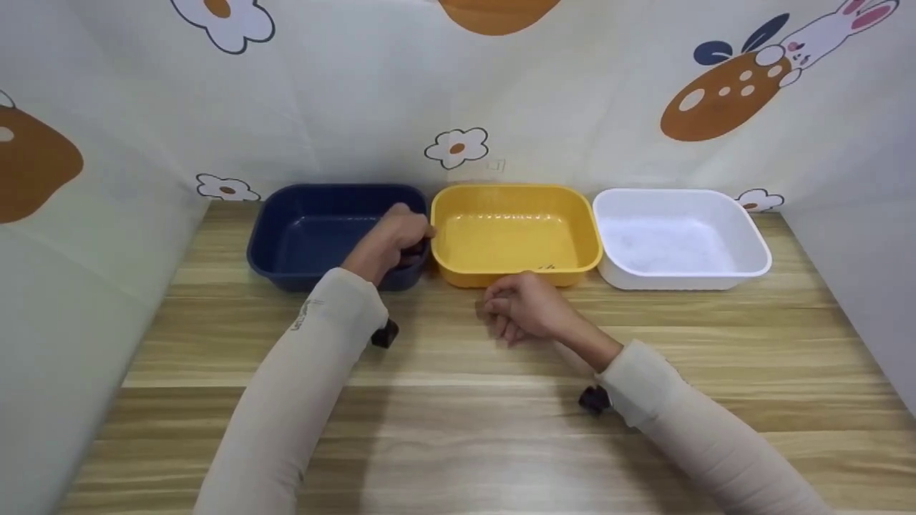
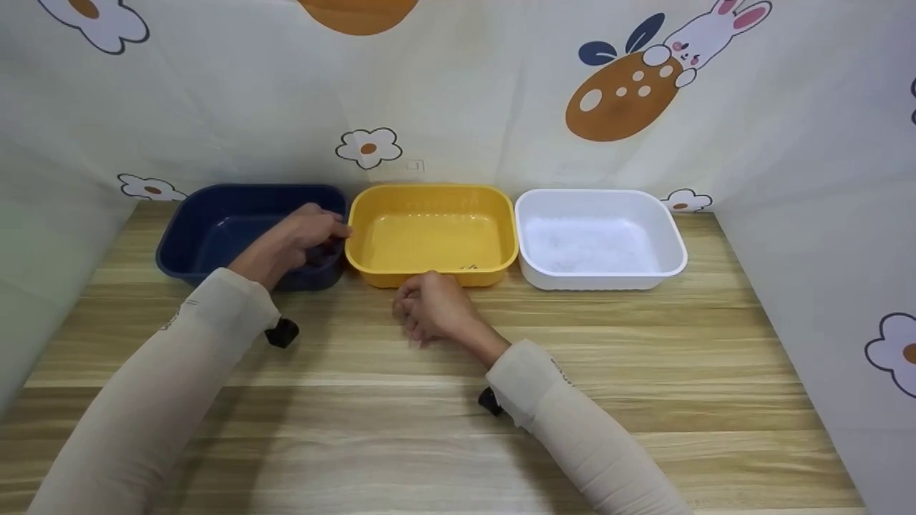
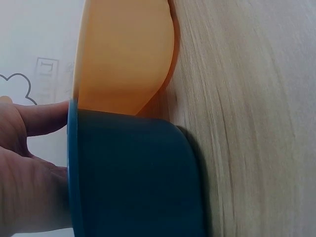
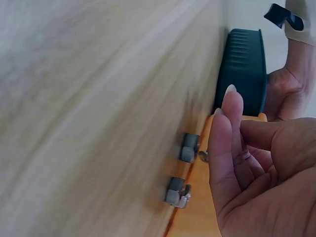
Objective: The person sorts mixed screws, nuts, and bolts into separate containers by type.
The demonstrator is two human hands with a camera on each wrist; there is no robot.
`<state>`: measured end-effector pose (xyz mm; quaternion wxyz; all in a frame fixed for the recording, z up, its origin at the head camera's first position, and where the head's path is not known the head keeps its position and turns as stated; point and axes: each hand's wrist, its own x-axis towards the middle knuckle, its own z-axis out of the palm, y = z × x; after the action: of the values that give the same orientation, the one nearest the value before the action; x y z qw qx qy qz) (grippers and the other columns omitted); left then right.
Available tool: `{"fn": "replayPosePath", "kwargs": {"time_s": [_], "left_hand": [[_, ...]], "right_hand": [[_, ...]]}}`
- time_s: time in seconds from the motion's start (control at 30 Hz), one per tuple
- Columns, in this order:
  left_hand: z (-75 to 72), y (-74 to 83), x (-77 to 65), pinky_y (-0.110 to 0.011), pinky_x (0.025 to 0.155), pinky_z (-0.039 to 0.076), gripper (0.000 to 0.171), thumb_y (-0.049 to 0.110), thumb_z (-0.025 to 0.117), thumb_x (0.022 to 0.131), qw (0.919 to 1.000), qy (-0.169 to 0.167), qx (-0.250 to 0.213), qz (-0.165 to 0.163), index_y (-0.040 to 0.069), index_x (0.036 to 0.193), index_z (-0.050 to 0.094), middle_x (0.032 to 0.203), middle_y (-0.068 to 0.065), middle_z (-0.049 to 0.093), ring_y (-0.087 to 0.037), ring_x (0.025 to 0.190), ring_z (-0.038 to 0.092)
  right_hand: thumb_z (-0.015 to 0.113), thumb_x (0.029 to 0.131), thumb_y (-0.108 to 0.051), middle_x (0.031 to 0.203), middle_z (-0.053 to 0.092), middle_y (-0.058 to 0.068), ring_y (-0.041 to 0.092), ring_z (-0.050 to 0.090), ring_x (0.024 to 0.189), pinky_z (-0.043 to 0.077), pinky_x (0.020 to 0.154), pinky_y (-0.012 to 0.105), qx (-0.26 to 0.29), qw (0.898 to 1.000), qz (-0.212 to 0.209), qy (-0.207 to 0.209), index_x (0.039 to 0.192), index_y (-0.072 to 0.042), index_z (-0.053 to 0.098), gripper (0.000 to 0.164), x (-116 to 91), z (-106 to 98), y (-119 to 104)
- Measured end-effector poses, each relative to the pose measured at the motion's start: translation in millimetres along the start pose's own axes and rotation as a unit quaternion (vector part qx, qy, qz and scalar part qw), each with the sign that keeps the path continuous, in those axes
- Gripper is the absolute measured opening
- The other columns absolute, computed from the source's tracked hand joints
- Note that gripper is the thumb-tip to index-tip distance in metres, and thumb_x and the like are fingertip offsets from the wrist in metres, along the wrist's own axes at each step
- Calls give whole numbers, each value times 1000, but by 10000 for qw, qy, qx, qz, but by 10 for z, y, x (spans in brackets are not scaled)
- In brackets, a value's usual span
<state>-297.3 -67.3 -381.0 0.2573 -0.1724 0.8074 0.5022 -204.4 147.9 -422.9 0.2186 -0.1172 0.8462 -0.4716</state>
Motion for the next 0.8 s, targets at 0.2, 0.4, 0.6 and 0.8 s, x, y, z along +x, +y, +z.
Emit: {"fn": "replayPosePath", "kwargs": {"time_s": [0.2,0.4,0.6,0.8], "left_hand": [[1,-10,-3,-30,72,47,49,12,55,94,10000,23,-16,79,7,138,36,115,-7,42,-21,91,52],[-2,-17,4,-27,65,47,51,10,53,94,9999,-46,-102,128,6,141,33,114,-7,42,-17,80,52],[5,-5,11,-29,76,47,55,12,55,94,10000,36,-9,9,7,144,31,125,-9,41,-21,99,50],[6,-6,4,-27,72,48,56,11,56,93,10000,47,-33,-1,7,143,31,127,-9,41,-20,99,49]], "right_hand": [[61,96,-8,61,63,9,17,62,46,56,51,38,225,9996,142,2,101,3,68,15,-25,-71,-93],[61,95,-9,62,62,6,15,61,48,57,54,38,660,9973,306,-69,107,6,66,19,-43,-146,-200],[62,95,-10,62,62,7,14,60,48,55,52,34,1245,9921,136,-30,111,7,64,24,-36,-262,-293],[63,95,-12,65,63,6,12,59,50,53,52,29,1514,9882,41,240,113,6,63,26,7,-372,-348]]}}
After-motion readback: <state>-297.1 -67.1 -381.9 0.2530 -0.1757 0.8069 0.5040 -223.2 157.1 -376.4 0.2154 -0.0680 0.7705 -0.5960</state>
